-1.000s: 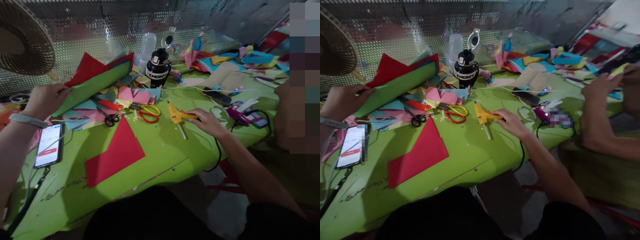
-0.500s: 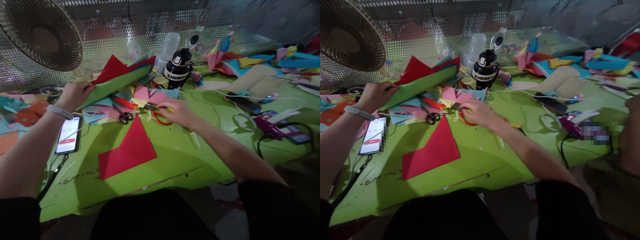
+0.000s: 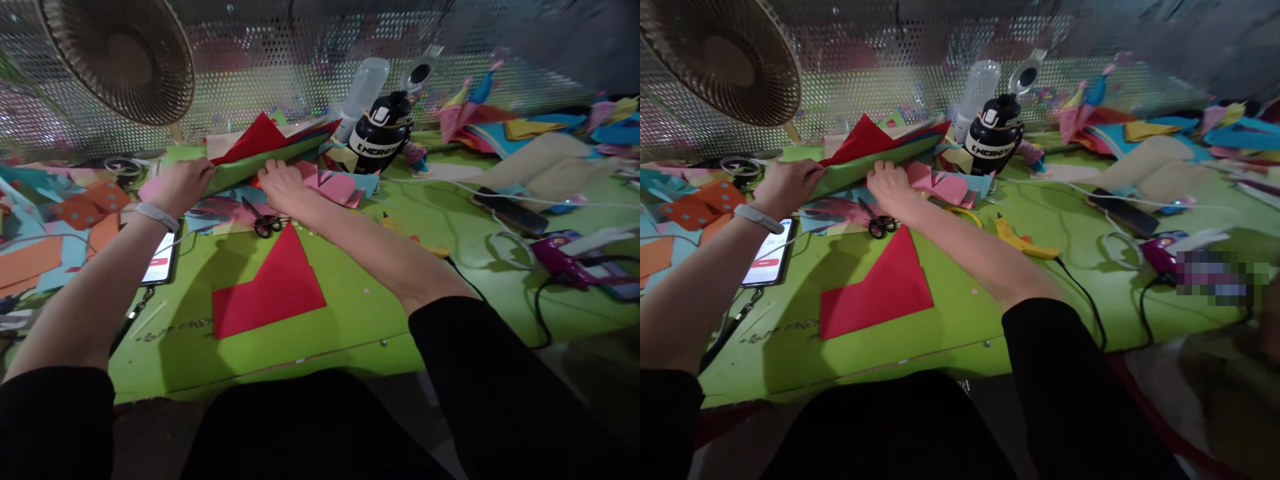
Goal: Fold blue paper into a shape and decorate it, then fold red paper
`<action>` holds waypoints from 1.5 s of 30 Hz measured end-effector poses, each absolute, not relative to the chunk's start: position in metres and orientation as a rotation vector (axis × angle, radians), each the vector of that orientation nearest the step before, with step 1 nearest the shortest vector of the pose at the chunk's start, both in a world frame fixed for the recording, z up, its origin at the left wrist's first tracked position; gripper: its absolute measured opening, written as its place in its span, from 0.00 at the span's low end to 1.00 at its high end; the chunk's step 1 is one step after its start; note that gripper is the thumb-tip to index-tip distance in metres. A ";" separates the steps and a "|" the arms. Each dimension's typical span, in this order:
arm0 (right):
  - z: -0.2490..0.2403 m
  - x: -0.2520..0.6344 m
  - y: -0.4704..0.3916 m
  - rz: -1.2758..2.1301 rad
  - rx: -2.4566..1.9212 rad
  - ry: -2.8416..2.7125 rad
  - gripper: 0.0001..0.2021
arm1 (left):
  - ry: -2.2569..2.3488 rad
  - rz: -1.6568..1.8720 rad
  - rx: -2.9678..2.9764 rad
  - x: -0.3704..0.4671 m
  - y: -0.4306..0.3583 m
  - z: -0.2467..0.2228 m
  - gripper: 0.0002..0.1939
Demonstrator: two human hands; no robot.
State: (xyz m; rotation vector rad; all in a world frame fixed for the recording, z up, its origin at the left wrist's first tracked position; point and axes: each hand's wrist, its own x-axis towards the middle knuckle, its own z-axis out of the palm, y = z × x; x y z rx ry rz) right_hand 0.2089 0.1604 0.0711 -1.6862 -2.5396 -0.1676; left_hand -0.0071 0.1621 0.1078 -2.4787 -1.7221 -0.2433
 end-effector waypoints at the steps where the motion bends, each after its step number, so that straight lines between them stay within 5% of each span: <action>1: 0.077 0.213 0.152 -0.195 -1.672 -2.535 0.22 | -1.722 -0.237 -2.465 -0.005 0.158 0.107 0.25; 6: 0.096 0.267 0.088 -0.121 -1.745 -2.460 0.15 | -1.592 -0.189 -2.542 0.002 0.140 0.083 0.20; 11: 0.078 0.342 0.033 0.766 -1.782 -2.174 0.09 | -1.421 -0.386 -2.599 0.005 0.099 0.057 0.20; 15: 0.056 0.369 0.004 1.136 -1.804 -1.813 0.18 | -1.206 -0.441 -2.843 0.025 0.035 0.043 0.26; 23: 0.025 0.383 -0.011 1.127 -1.851 -1.741 0.27 | -0.682 -0.029 -3.231 0.038 -0.022 0.009 0.38; 34: 0.017 0.390 -0.011 0.869 -1.738 -1.868 0.18 | -0.666 -0.033 -3.251 0.034 -0.017 0.007 0.40; 45: 0.022 0.395 -0.009 0.963 -1.702 -1.963 0.17 | -0.681 -0.034 -3.241 0.033 -0.017 0.007 0.39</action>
